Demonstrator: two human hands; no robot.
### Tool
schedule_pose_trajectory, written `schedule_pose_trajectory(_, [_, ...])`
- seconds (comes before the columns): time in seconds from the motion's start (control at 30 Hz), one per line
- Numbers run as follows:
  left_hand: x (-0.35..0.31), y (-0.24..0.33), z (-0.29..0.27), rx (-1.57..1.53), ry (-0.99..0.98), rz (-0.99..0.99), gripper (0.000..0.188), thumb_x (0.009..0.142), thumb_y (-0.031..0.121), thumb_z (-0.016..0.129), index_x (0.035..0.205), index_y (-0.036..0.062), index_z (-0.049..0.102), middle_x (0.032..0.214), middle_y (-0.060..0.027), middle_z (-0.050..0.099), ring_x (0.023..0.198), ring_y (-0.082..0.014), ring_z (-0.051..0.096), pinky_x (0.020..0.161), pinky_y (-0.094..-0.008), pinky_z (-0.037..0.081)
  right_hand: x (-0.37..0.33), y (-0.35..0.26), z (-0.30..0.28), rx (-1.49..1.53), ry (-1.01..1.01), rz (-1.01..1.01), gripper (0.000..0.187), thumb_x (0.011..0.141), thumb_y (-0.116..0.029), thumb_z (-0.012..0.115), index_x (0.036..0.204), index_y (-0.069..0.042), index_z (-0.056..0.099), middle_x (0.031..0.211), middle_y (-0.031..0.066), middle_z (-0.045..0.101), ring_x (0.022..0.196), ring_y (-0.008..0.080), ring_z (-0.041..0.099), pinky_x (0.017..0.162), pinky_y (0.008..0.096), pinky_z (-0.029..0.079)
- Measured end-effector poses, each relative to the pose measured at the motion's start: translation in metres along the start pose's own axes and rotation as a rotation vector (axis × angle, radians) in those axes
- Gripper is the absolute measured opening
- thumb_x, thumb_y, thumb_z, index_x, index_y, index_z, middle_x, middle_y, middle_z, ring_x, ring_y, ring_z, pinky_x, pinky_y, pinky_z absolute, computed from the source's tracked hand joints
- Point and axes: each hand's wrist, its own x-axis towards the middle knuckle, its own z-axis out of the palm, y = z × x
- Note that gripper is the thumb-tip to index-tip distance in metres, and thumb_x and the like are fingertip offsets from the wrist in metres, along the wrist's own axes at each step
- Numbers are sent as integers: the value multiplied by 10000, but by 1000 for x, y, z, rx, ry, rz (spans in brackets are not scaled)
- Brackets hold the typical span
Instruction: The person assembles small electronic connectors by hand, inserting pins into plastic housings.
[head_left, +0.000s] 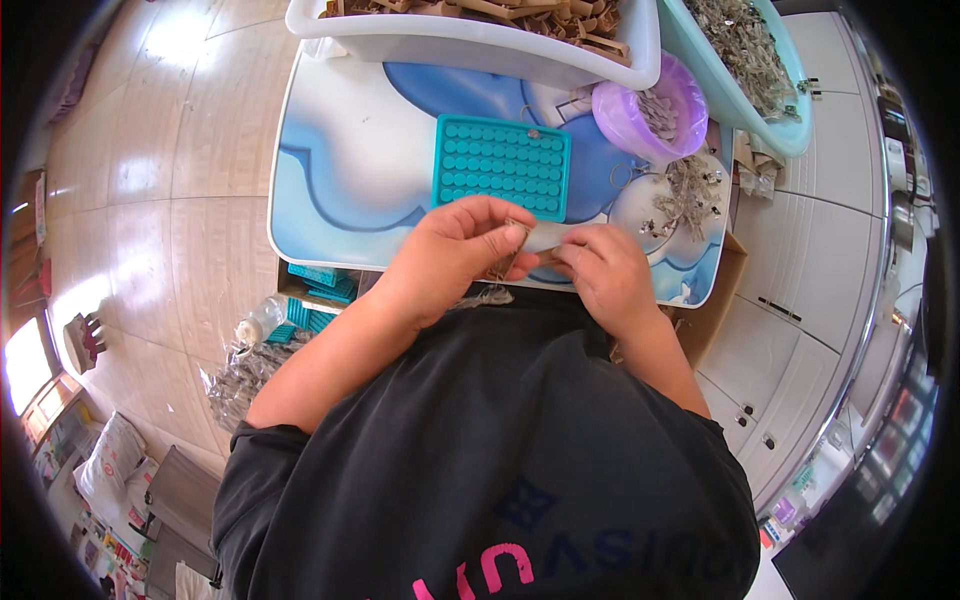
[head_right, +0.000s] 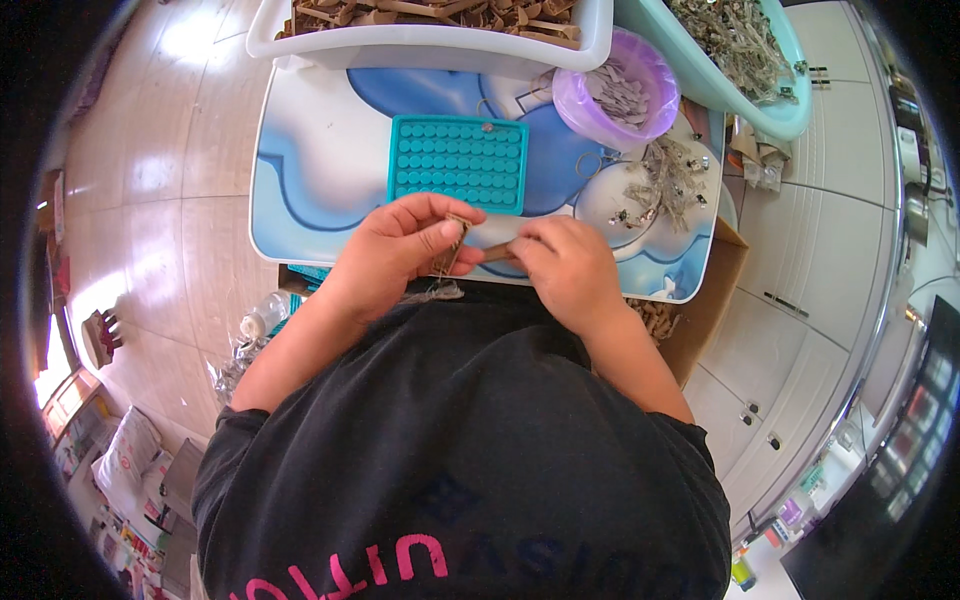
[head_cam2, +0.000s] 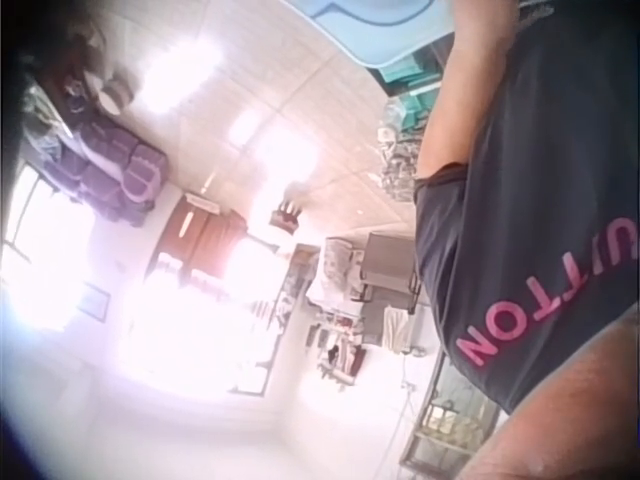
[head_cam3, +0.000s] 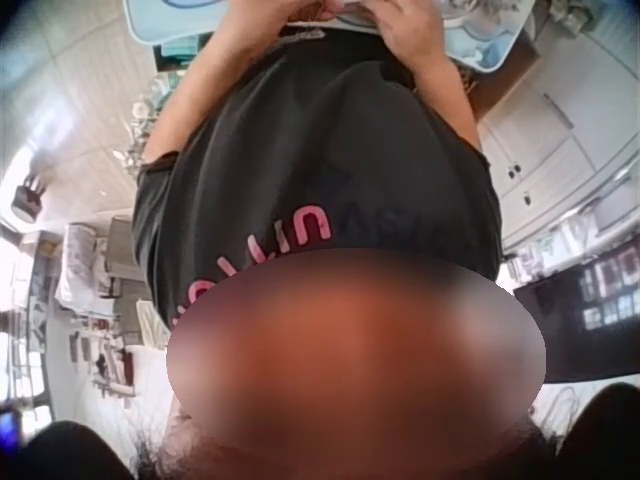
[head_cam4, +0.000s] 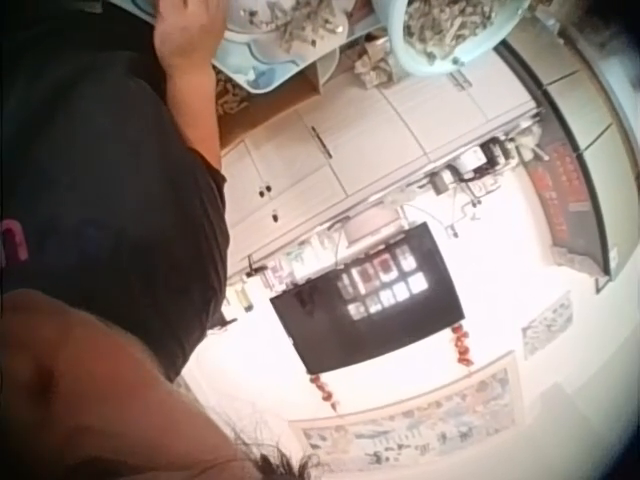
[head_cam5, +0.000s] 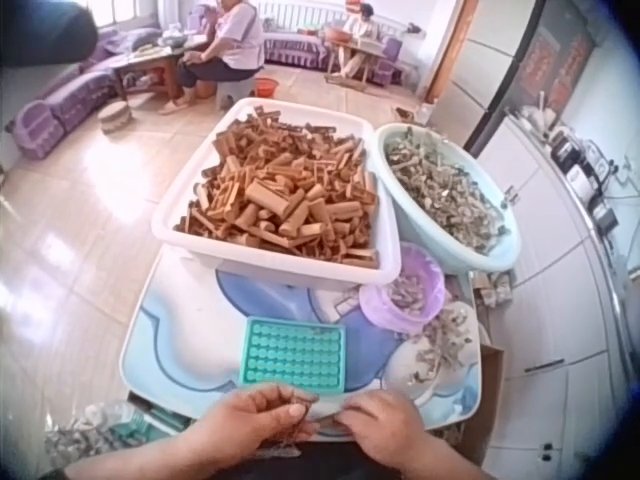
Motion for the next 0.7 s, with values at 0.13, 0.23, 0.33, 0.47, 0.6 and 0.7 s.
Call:
schedule_pose_trajectory(0.13, [-1, -1, 3, 35, -142, -111, 196, 924, 130, 521, 1051, -13, 559, 923, -77, 624, 829, -128, 623, 728, -233, 509, 13, -17, -15, 221, 27, 6, 197, 677, -58, 685, 860, -52, 612, 822, 72, 587, 728, 257, 563, 622, 359, 444])
schedule_pose_trajectory(0.23, [-2, -1, 4, -34, -164, -124, 217, 923, 135, 522, 1059, -31, 552, 935, -98, 621, 832, -145, 626, 744, -248, 517, 16, -20, -15, 526, 16, 275, 183, 712, -56, 677, 886, -48, 621, 841, 77, 595, 734, 252, 568, 624, 350, 445])
schedule_pose_trajectory(0.33, [2, -4, 1, -143, -93, -126, 246, 940, 129, 473, 1110, -42, 520, 969, -125, 620, 848, -175, 636, 799, -281, 521, 19, -17, -7, 436, 80, 122, 268, 725, -54, 681, 984, -49, 608, 828, 80, 592, 736, 249, 570, 644, 340, 451])
schedule_pose_trajectory(0.47, [5, -6, -8, -227, -99, -126, 263, 947, 146, 458, 1109, -52, 516, 967, -132, 622, 840, -177, 638, 805, -282, 523, 23, -23, -13, 443, 14, 119, 414, 684, -74, 710, 1074, -53, 571, 912, 103, 573, 796, 270, 567, 688, 342, 463])
schedule_pose_trajectory(0.6, [4, -2, -9, -240, -143, -143, 278, 948, 161, 457, 1113, -54, 516, 955, -130, 626, 835, -175, 640, 808, -276, 525, 19, -20, -16, 423, -135, 171, 505, 648, -118, 737, 1108, -42, 543, 1003, 123, 548, 866, 302, 561, 728, 366, 468])
schedule_pose_trajectory(0.7, [4, -3, -9, -275, -155, -146, 279, 947, 161, 460, 1118, -53, 514, 966, -134, 625, 841, -174, 640, 802, -276, 527, 19, -19, -17, 345, -111, 124, 528, 637, -150, 748, 1106, -37, 531, 990, 122, 560, 865, 304, 566, 722, 370, 469])
